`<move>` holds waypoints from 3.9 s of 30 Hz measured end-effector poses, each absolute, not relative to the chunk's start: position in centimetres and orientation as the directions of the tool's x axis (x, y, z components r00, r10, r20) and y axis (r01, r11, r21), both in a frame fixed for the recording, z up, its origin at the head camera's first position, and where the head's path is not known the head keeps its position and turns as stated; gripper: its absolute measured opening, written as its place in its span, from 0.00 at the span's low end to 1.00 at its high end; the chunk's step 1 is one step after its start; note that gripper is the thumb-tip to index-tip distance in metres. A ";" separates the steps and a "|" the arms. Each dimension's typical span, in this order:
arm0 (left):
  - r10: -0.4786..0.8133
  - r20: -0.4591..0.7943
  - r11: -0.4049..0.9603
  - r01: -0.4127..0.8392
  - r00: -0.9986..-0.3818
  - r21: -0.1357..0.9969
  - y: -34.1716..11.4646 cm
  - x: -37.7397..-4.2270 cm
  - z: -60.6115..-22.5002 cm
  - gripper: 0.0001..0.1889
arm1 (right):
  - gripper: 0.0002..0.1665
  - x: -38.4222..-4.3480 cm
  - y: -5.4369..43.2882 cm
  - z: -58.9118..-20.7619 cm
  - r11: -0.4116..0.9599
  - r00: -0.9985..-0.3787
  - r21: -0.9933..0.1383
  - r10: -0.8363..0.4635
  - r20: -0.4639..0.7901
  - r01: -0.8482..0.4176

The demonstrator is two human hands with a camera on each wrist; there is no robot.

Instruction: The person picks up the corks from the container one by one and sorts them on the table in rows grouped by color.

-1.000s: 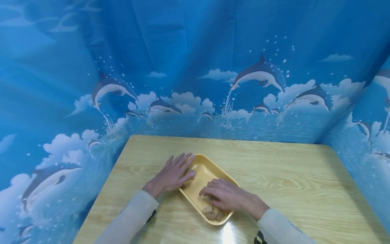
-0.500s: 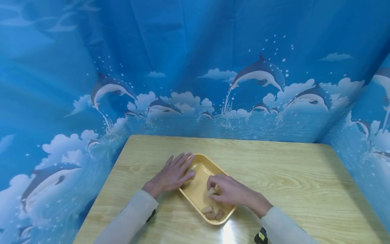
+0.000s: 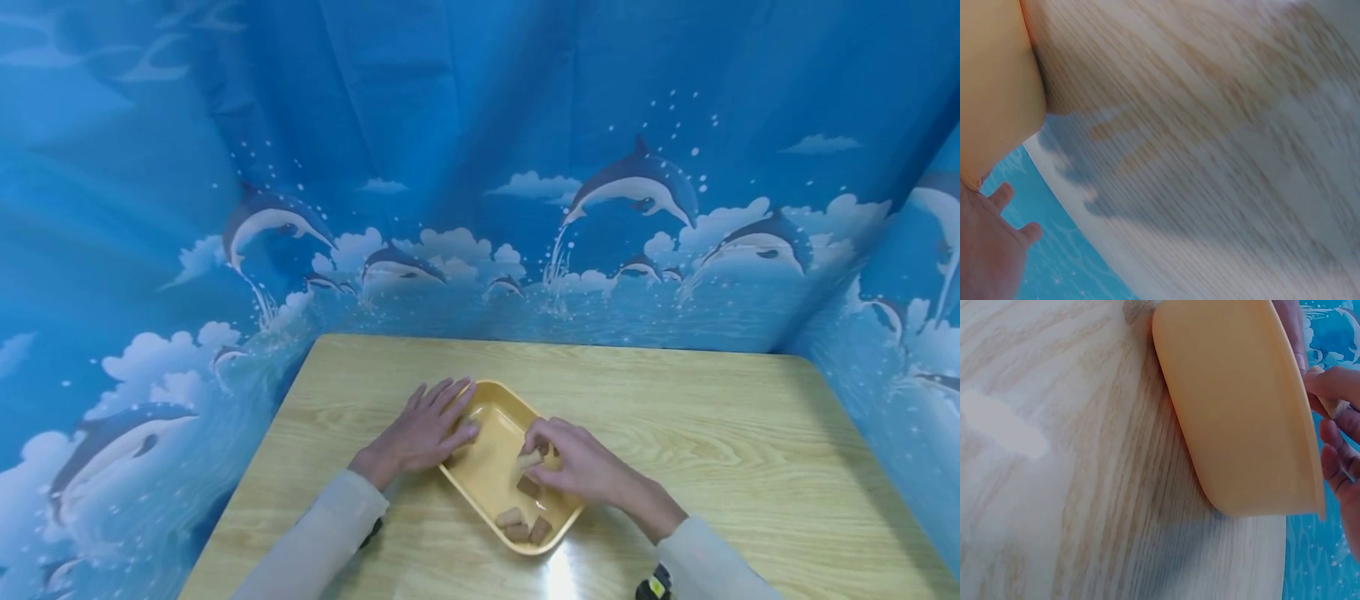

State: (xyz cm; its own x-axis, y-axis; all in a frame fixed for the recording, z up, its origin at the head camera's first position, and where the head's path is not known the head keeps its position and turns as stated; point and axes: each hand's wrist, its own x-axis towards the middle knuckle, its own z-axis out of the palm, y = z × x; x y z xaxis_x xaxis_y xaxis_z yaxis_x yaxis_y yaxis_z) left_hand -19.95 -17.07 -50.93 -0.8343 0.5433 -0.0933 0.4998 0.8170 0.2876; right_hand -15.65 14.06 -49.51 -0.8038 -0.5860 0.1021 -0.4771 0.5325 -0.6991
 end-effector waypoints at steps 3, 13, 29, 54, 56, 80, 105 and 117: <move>0.543 -0.097 0.818 0.499 -0.834 0.287 -17.1 -19.9 -50.8 0.41 | 0.16 -15.7 14.4 -49.4 0.529 -0.811 -0.700 -0.571 0.124 -0.480; 0.546 -0.101 0.816 0.500 -0.832 0.290 -17.1 -19.8 -50.8 0.41 | 0.17 -15.9 15.2 -49.7 0.530 -0.859 -0.737 -0.493 0.136 -0.420; 0.546 -0.096 0.816 0.502 -0.832 0.285 -17.1 -19.8 -50.8 0.41 | 0.17 -16.5 16.7 -49.6 0.481 -0.879 -0.784 -0.447 0.165 -0.392; 0.553 -0.079 0.811 0.514 -0.830 0.279 -17.1 -19.9 -50.8 0.41 | 0.26 -16.8 19.9 -49.9 0.521 -0.928 -0.791 -0.339 0.153 -0.320; 0.553 -0.081 0.812 0.514 -0.829 0.277 -17.1 -19.9 -50.8 0.41 | 0.28 -16.9 20.4 -49.9 0.543 -0.932 -0.776 -0.327 0.157 -0.321; 0.546 -0.074 0.814 0.507 -0.834 0.285 -17.0 -19.9 -51.0 0.41 | 0.27 -18.5 24.4 -52.5 0.673 -0.963 -0.691 -0.219 0.155 -0.264; 0.540 -0.093 0.818 0.496 -0.836 0.292 -17.1 -20.0 -51.0 0.41 | 0.28 -20.1 26.4 -55.6 0.718 -0.985 -0.677 -0.161 0.060 -0.159; 0.549 -0.088 0.810 0.504 -0.831 0.300 -17.1 -19.9 -50.8 0.41 | 0.28 -20.2 26.6 -55.9 0.730 -0.983 -0.663 -0.172 0.056 -0.166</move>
